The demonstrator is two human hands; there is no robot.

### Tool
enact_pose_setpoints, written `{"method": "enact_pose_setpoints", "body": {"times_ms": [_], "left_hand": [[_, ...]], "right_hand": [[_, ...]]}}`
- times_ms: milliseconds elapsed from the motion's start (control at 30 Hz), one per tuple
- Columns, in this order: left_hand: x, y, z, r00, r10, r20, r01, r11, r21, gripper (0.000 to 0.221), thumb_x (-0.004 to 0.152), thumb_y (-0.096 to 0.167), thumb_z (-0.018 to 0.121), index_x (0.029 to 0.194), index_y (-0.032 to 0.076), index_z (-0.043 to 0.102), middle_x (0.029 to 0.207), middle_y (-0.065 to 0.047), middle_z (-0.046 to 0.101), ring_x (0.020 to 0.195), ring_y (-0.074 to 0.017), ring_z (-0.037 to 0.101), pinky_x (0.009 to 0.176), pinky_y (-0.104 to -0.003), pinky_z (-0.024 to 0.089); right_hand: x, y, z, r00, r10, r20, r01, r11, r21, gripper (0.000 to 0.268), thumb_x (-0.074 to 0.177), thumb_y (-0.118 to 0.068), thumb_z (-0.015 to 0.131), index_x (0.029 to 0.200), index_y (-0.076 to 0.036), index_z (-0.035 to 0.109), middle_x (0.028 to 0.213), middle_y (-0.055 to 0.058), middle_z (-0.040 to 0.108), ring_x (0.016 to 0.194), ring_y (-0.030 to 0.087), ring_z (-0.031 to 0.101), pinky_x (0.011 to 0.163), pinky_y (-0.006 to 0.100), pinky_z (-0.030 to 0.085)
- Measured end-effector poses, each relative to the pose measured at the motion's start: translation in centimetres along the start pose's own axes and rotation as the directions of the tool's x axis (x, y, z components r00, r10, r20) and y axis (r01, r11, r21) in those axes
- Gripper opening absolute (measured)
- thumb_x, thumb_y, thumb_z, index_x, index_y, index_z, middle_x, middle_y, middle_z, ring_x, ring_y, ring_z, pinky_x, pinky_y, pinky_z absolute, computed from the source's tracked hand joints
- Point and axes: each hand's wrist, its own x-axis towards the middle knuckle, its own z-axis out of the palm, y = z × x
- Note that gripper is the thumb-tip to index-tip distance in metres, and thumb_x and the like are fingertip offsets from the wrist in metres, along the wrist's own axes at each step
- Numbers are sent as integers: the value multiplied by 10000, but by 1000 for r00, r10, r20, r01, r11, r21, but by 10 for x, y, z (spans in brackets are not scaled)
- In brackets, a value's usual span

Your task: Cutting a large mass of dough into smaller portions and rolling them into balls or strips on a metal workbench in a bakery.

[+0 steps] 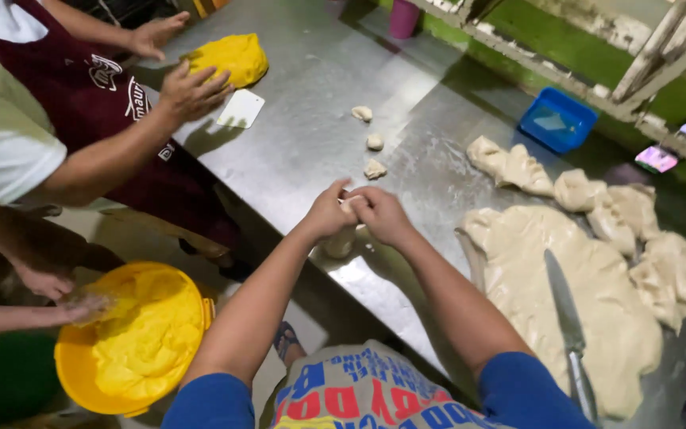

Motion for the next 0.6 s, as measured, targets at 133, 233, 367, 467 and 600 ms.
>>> {"method": "enact_pose_setpoints", "body": {"times_ms": [133,233,367,467,600], "left_hand": [[-20,28,-7,992,29,120,-21,998,-63,466,821,230,715,1246,40,706,1030,-206,775,910,-388,733,834,-480,568],[0,44,-20,994,21,108,-65,902,427,486,807,355,678,1212,93,739,998,-132,770,985,-354,754,868,-486,595],[2,54,-41,987,121,107,-162,761,628,464,911,313,399,1008,66,780,915,-138,783,932,-380,768,813,-552,588],[-9,45,-52,987,81,135,-153,697,701,524,915,279,315,992,65,787,944,-153,788,963,-396,760,840,-548,573],[-2,27,-78,989,-92,118,-38,607,793,334,885,258,559,1023,50,782,968,-140,784,1007,-367,756,877,-524,596]], "right_hand": [[4,-25,3,985,-112,-132,78,969,-236,218,937,-210,637,1098,-289,760,920,-47,693,952,221,720,832,375,582],[20,-81,-4,987,152,-44,-157,906,-393,484,1048,-504,409,982,-162,746,974,174,732,1072,401,676,911,573,519],[36,-100,8,939,344,3,-305,836,-457,759,1044,-645,251,998,-78,754,1041,245,746,1143,463,658,996,609,478],[23,-70,20,973,185,135,-128,928,-350,580,1029,-408,332,991,-13,756,1024,307,729,1117,505,644,981,636,468],[-17,-76,49,603,-272,750,-205,856,475,175,702,-31,885,802,-47,743,703,23,667,722,131,586,714,330,542]]}}
